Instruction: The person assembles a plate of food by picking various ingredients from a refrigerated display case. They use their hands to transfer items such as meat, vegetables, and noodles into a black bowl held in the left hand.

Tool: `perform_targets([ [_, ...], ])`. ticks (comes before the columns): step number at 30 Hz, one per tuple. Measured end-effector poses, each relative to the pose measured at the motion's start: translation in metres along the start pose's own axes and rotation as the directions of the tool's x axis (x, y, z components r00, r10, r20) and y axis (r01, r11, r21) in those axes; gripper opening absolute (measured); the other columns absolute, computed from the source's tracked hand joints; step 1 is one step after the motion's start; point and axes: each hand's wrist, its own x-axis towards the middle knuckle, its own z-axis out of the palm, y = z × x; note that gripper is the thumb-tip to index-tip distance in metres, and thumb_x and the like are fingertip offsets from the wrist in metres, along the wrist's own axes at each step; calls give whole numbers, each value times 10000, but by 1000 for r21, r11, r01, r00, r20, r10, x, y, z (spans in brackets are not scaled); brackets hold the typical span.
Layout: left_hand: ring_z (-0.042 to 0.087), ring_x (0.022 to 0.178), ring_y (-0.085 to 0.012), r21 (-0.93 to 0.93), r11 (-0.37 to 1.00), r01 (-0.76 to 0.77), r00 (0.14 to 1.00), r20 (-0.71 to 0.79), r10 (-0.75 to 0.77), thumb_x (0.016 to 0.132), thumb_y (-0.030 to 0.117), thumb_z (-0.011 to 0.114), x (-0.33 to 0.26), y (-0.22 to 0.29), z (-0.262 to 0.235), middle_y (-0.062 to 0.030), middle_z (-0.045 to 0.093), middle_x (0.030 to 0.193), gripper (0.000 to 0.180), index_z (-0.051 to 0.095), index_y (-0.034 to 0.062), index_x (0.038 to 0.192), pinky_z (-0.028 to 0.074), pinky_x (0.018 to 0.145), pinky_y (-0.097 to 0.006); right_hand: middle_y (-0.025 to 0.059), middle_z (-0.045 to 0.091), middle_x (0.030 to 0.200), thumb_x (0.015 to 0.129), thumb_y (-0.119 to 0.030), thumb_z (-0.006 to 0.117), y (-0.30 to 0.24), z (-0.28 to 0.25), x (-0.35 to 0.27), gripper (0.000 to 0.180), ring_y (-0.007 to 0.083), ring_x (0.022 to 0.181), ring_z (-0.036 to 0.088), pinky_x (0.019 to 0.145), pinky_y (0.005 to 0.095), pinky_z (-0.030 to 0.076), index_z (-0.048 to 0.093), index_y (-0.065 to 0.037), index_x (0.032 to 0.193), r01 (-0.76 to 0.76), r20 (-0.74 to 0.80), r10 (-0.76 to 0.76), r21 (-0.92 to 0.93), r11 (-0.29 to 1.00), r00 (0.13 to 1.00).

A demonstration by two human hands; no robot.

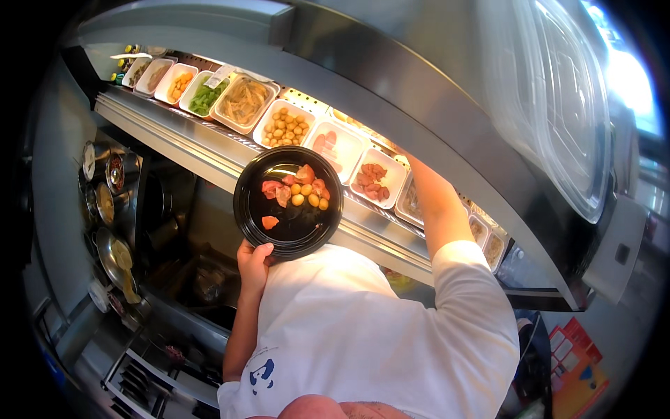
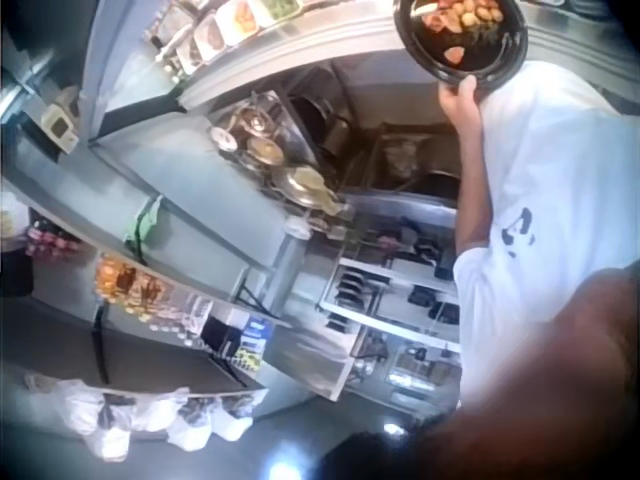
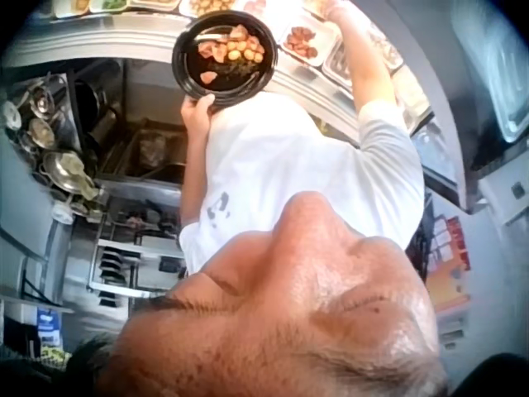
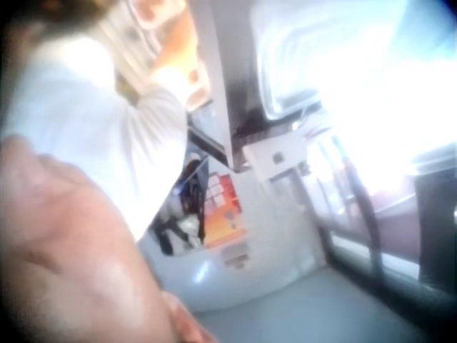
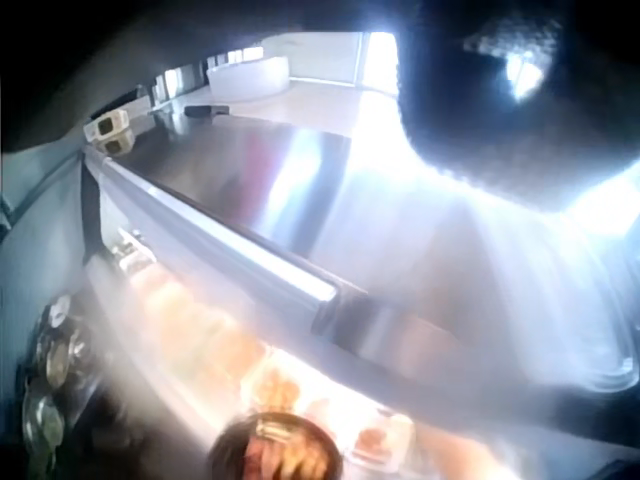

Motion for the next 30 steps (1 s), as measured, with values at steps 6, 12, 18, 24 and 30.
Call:
perform_targets([
  [6,691,952,-164,3,1000,14,1000,13,-15,880,-30,624,1,3,-4,-88,716,1105,318,657,-33,1196,570,865,-320,176,688,1330,946,-408,667,26,19,11,622,360,1200,666,1035,425,507,537,-169,1505,18,-127,3,167,986,992],
  [12,705,955,-184,-51,996,68,997,44,-66,890,-23,613,10,-3,0,-102,716,1117,318,651,-34,1206,585,871,-342,62,692,958,1004,-309,666,86,23,13,355,193,855,630,779,332,512,631,-64,1259,264,-313,-34,734,626,949],
  [18,728,973,-221,-48,995,90,991,100,-85,900,-14,612,20,0,2,-127,714,1147,383,621,-28,1282,607,883,-363,-9,646,784,1016,-305,690,87,-9,-33,233,82,642,546,579,269,439,710,-74,1045,280,-315,12,861,425,949],
  [24,731,983,-204,40,995,89,993,74,-92,911,14,631,27,-4,1,-110,719,1159,380,621,-6,1291,619,862,-354,7,702,1079,1007,-322,688,-23,-75,-191,301,105,883,661,776,271,553,648,-122,1228,179,-142,-228,973,147,963],
  [30,686,893,-119,99,990,105,990,88,-114,882,100,687,36,-15,-13,-37,717,1060,307,681,52,1185,576,776,-276,5,700,1071,994,-257,729,-88,-44,-240,354,85,842,669,638,223,535,604,-122,1296,116,-20,-458,977,181,889],
])
